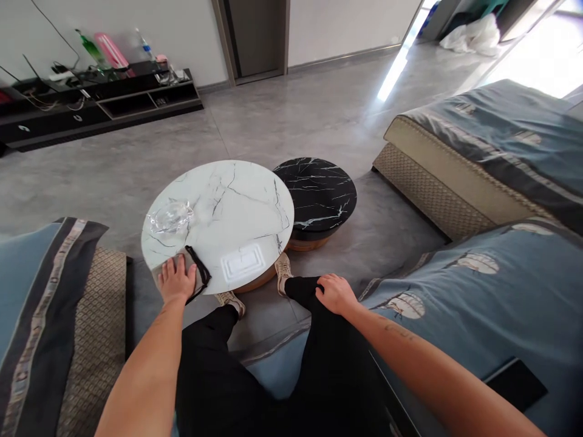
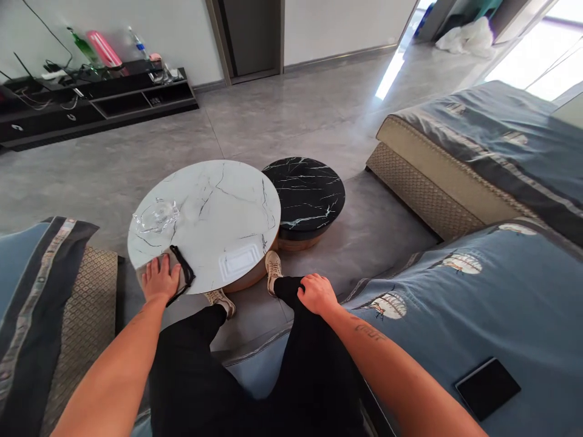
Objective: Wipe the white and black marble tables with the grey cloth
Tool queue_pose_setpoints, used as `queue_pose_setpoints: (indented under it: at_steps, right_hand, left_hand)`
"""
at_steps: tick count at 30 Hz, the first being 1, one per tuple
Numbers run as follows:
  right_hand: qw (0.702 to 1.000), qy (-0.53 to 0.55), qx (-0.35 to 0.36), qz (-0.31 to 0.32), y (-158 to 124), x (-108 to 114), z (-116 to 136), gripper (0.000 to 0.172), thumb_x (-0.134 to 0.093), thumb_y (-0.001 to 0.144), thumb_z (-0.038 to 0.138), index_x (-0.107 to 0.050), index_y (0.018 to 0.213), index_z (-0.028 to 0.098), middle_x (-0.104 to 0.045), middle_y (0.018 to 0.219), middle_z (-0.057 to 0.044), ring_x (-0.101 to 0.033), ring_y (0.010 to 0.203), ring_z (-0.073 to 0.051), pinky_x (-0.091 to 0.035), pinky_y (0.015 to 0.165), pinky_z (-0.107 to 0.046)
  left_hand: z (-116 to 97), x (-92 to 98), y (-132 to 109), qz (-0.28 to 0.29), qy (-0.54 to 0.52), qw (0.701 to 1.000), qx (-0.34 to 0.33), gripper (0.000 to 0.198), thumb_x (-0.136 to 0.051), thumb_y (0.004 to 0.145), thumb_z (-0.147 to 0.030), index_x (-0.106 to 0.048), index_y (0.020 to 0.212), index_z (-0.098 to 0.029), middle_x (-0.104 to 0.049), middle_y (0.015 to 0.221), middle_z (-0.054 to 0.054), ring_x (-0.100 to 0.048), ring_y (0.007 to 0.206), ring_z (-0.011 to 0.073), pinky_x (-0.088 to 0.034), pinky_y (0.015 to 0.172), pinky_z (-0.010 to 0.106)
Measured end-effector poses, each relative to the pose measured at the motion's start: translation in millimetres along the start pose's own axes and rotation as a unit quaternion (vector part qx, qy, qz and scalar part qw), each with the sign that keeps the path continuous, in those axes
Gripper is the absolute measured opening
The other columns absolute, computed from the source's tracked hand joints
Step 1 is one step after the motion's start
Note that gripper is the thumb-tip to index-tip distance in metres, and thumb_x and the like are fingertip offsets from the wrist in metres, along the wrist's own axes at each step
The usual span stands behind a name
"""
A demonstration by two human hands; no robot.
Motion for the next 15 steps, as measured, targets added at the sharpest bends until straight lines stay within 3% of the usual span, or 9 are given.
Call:
queue_pose_setpoints:
  at_steps: [3, 9, 12, 15]
  right_hand:
    - [1.000, -0.002, -0.003, 0.006, 1, 1, 1, 0.032, -0.058, 0.105, 0.036, -0.081, 0.117, 0.019, -0.076, 0.128, -0.010, -0.064, 0.127, -0.026, -0.044, 0.109, -0.035]
    - [1.000, -0.001, 0.004, 0.007, 5, 2, 6, 0.032, -0.056, 0.105, 0.035, -0.081, 0.114, 0.017, -0.076, 0.125, -0.013, -0.063, 0.124, -0.028, -0.043, 0.108, -0.038]
    - [1.000, 0.002, 0.016, 0.002, 6, 1, 7, 0.032, -0.055, 0.105, 0.034, -0.081, 0.110, 0.017, -0.076, 0.122, -0.014, -0.064, 0.121, -0.029, -0.042, 0.107, -0.039]
    - [1.000, 0.005, 0.018, -0.002, 6, -1, 7, 0.030, -0.056, 0.105, 0.034, -0.080, 0.109, 0.016, -0.076, 0.121, -0.014, -0.064, 0.120, -0.029, -0.041, 0.106, -0.039]
  left_hand:
    - [3, 1.4, -1, -0.004, 0.002, 1.000, 0.019, 0.079, -0.028, 0.110, -0.061, -0.035, 0.176, -0.020, -0.028, 0.185, 0.020, -0.024, 0.171, 0.0392, -0.023, 0.137, 0.062]
    - [-24, -5.5, -13, 0.003, 0.000, 0.999, 0.048, 0.081, -0.025, 0.110, -0.060, -0.034, 0.177, -0.014, -0.025, 0.184, 0.023, -0.021, 0.171, 0.0422, -0.022, 0.136, 0.064]
    - [-50, -8.7, -26, 0.003, 0.011, 1.000, 0.026, 0.080, -0.026, 0.111, -0.059, -0.034, 0.176, -0.014, -0.024, 0.185, 0.022, -0.020, 0.171, 0.0428, -0.021, 0.136, 0.065]
    - [-94, -12.7, -41, 0.012, 0.023, 0.999, -0.025, 0.079, -0.028, 0.112, -0.058, -0.033, 0.177, -0.013, -0.024, 0.185, 0.021, -0.018, 0.172, 0.0435, -0.018, 0.137, 0.066]
Point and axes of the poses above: each hand's wrist, its own y-axis towards the middle knuckle, its own x-axis out of the back of the hand, z = x × y, the point moved 1 cm from there along y, towards the middle knuckle
